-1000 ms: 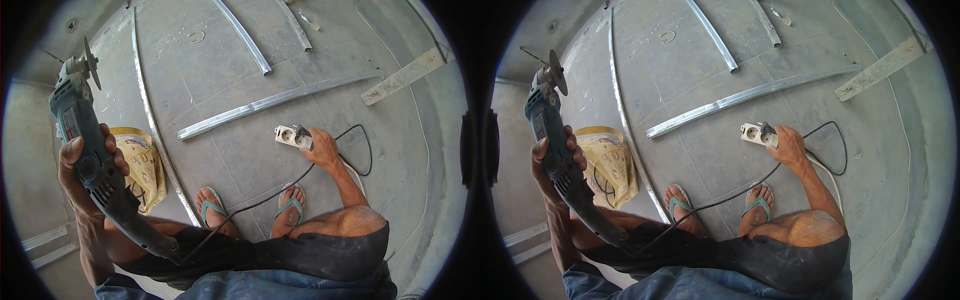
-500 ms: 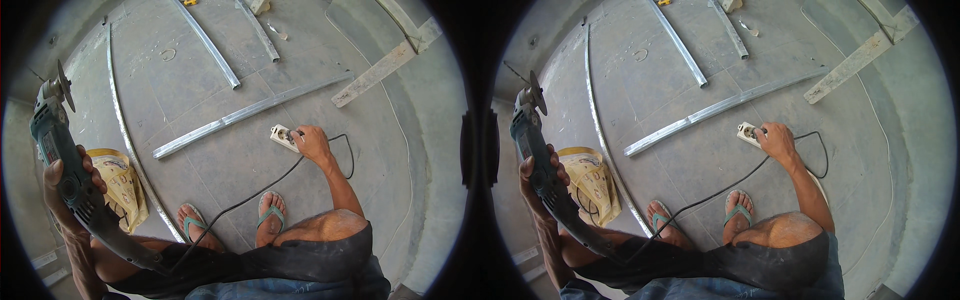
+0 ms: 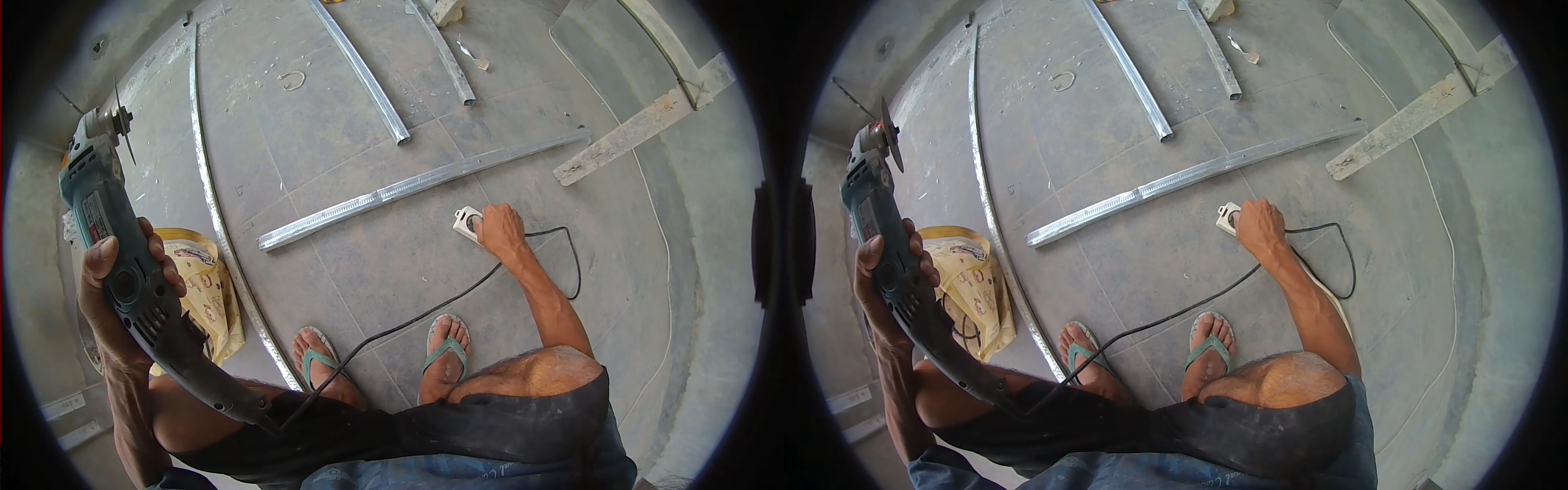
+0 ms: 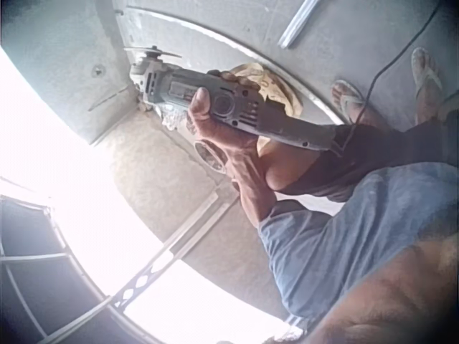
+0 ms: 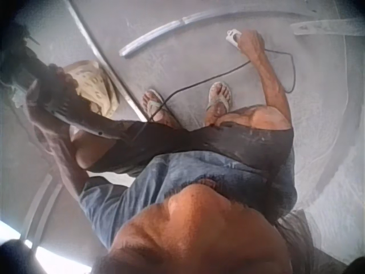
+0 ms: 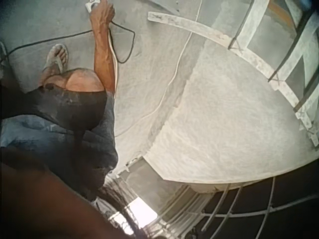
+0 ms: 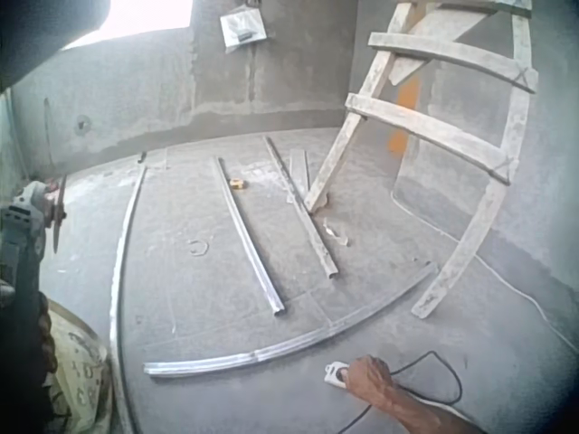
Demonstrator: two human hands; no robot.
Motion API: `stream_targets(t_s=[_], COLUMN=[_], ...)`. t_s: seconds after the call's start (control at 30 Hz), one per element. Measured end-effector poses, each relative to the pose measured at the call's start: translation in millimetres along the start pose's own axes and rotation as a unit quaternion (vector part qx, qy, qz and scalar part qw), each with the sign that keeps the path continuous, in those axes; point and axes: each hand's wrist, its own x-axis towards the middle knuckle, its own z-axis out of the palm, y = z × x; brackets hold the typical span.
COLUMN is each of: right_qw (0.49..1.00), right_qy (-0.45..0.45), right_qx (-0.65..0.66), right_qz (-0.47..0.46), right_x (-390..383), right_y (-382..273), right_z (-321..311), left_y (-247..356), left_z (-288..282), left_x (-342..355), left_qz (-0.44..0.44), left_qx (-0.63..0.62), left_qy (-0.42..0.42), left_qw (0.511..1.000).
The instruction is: The person measures metal framing channels with a tape measure, connects the pieces together, and moves them across the floor. They then take an angle grinder from a bag, plug it into an extension cord, and cut the metal channel.
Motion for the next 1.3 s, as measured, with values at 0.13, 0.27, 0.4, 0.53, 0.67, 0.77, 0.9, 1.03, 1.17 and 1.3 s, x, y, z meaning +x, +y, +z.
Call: stream_targets(t_s=[0.13, 0.27, 0.4, 0.53, 0.67, 0.77, 0.9, 1.03, 1.17, 1.3], right_qw=[1.000, 1.000, 0.999, 1.000, 1.000, 0.999, 0.999, 0.999, 0.998, 0.998], right_qy=[0.021, 0.019, 0.019, 0.010, 0.021, 0.015, 0.019, -0.013, -0.014, -0.001], right_qx=[0.006, -0.011, -0.026, 0.006, -0.003, -0.029, -0.034, -0.034, -0.067, -0.052], right_qz=[-0.005, 0.007, -0.005, -0.015, -0.011, -0.011, -0.017, -0.007, -0.006, -0.024], right_x=[-3.6, -4.4, -0.3, 1.7, -1.2, -2.9, -0.2, -1.7, 0.8, 3.3], right_y=[-7.9, -4.6, -2.1, 3.7, 2.5, -7.2, -13.1, -19.4, -23.3, -9.5], right_z=[1.7, -1.9, -5.7, -5.2, -4.3, -2.8, 3.5, -4.4, 10.3, 15.4], left_y=[1.1, -5.2, -6.5, -4.8, -8.3, -8.1, -8.0, -5.7, -1.3, -9.7], left_z=[-0.1, -0.6, 0.2, 1.5, 0.9, 3.5, 3.4, 5.0, 2.4, 0.7], left_x=[-0.5, 6.6, 8.5, 10.5, 17.6, 18.4, 18.8, 16.2, 15.0, 23.5], left_qz=[-0.004, -0.008, -0.007, -0.008, -0.020, -0.028, -0.020, -0.021, -0.025, -0.032], left_qx=[-0.003, 0.002, 0.014, 0.025, 0.023, 0.012, 0.010, 0.016, 0.003, 0.009], left_qy=[0.003, -0.023, -0.017, -0.025, -0.038, -0.032, -0.035, -0.022, -0.031, -0.033], left_qw=[1.000, 1.000, 1.000, 0.999, 0.999, 0.999, 0.999, 0.999, 0.999, 0.999])
